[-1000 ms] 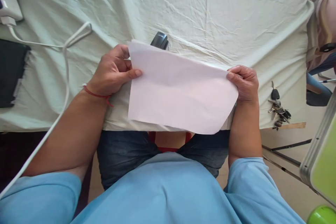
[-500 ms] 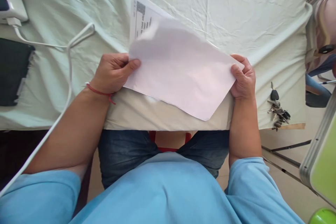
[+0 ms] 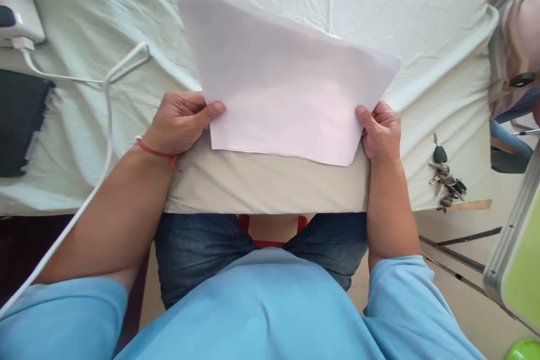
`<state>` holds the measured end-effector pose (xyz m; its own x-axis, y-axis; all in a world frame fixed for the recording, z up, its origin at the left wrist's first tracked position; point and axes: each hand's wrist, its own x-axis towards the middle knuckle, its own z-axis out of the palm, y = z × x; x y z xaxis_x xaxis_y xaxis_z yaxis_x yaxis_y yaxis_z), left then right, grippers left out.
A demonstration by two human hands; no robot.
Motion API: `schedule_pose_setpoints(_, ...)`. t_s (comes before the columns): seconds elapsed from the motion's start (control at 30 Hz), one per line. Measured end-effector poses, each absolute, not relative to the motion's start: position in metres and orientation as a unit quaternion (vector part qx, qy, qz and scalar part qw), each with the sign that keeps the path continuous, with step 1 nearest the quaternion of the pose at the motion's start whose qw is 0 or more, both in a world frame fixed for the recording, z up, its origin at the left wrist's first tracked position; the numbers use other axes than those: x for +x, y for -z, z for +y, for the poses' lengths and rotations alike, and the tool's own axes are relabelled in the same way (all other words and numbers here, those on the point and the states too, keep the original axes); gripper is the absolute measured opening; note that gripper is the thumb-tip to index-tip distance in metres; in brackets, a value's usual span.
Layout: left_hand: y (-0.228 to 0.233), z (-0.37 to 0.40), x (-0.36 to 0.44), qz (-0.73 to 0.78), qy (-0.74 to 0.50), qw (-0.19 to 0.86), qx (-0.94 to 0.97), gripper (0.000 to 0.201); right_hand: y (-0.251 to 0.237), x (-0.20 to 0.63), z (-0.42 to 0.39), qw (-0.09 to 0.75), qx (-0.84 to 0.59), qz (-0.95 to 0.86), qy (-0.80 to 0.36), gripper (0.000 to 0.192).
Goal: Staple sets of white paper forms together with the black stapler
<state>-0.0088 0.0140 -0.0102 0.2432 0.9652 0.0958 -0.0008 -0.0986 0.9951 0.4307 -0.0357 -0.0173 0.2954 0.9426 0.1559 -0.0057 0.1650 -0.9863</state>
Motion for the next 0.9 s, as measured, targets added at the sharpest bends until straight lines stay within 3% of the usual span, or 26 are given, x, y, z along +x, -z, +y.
schedule_pose_setpoints(0.17,0.002,0.010,-0.009,0.400,-0.405,0.549,0.612,0.071,0.017,0.429,-0.034,0.593,-0.554,-0.479,-0.335,0.046)
schedule_pose_setpoints(0.37,-0.003,0.014,-0.006,0.393,-0.427,0.549,0.601,0.062,0.004,0.420,-0.038,0.588,-0.573,-0.476,-0.316,0.059)
schedule_pose_setpoints(0.63,-0.002,0.016,-0.006,0.372,-0.451,0.558,0.589,0.078,0.003,0.420,-0.038,0.582,-0.562,-0.485,-0.331,0.060)
schedule_pose_setpoints(0.77,0.006,0.019,-0.010,0.364,-0.435,0.561,0.603,0.090,0.006,0.423,-0.038,0.581,-0.564,-0.481,-0.336,0.051)
schedule_pose_setpoints(0.9,0.008,0.018,-0.009,0.370,-0.439,0.543,0.612,0.088,0.013,0.431,-0.036,0.562,-0.562,-0.482,-0.368,0.046)
